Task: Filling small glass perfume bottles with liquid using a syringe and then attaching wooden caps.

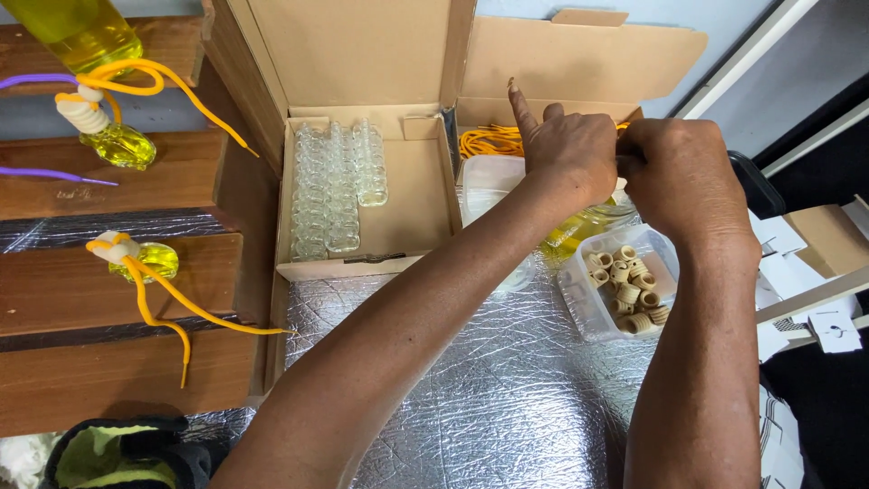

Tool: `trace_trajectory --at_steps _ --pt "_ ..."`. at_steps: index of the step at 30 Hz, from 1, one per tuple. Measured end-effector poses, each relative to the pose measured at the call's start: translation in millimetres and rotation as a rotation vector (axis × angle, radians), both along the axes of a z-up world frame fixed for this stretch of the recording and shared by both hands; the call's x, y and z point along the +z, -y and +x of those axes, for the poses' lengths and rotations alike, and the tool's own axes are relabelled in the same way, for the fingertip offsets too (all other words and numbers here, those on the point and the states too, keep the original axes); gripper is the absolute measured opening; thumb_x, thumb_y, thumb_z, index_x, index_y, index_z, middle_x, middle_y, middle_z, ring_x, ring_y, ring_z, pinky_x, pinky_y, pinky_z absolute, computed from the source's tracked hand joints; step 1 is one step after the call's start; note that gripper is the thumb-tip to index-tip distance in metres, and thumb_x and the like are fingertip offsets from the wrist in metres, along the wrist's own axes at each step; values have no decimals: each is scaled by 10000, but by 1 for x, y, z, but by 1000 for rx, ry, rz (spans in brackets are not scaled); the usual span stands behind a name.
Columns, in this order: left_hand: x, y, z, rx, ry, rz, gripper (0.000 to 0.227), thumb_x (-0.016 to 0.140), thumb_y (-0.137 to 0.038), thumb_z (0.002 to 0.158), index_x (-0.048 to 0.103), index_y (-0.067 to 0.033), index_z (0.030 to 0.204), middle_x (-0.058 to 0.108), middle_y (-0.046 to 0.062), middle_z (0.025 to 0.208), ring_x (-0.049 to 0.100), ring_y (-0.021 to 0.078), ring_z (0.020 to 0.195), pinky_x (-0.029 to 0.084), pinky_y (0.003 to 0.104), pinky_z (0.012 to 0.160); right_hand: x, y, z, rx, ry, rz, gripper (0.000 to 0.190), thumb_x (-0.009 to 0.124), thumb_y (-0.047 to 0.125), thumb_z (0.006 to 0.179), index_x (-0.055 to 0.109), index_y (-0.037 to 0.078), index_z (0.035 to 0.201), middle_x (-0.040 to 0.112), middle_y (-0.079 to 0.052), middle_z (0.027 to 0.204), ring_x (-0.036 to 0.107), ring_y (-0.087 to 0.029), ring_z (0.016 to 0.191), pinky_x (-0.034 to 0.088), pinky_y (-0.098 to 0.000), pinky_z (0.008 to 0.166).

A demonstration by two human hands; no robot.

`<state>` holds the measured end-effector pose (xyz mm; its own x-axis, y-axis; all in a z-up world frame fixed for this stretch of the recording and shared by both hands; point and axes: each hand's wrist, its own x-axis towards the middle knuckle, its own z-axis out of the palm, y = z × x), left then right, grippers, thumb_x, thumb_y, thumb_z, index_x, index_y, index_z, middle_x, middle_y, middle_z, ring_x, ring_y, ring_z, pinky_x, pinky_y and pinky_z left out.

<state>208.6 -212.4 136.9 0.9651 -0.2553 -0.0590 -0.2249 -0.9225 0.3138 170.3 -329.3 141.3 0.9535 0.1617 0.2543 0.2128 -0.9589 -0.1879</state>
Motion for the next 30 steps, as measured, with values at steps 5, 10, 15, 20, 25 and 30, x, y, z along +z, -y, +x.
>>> trace_trajectory --at_steps 5,10,15,20,25,30 --pt "-1 0 0 3 16 -23 141 606 -287 965 743 -278 997 751 -27 1069 501 273 1344 -119 743 1223 -3 4 3 15 31 0 194 602 -49 892 760 7 991 768 -157 929 681 -391 852 492 -514 589" --pt "1 -1 1 -2 -37 11 188 597 -217 918 710 -285 1052 738 -46 1103 479 247 1348 -122 734 1221 -3 4 3 20 45 13 147 648 -27 907 766 25 978 769 -133 915 678 -374 836 491 -504 598" --pt "13 -11 5 -64 -122 11 518 849 -493 790 643 -246 1196 708 -4 1225 478 275 1371 -50 752 1221 4 9 0 -12 53 44 134 734 116 986 708 10 909 691 -173 763 593 -381 719 406 -515 584" --pt "-5 -23 31 -159 -202 -417 705 728 -591 980 320 -185 574 413 2 553 601 204 675 53 696 1116 7 22 -1 60 161 116 203 604 -11 913 789 23 990 757 -160 847 662 -340 731 481 -465 642" --pt "9 -32 22 -129 -138 -464 248 786 -345 918 645 -228 752 678 -10 903 648 251 1056 21 713 1186 12 21 -4 47 155 120 86 702 50 968 781 15 962 747 -150 810 640 -314 700 461 -457 620" --pt "14 -32 14 -117 -95 -462 171 834 -338 819 850 -283 980 762 -17 1250 579 265 1314 10 682 1205 12 23 -2 96 221 129 58 716 24 974 773 16 964 721 -108 711 665 -253 667 494 -404 645"
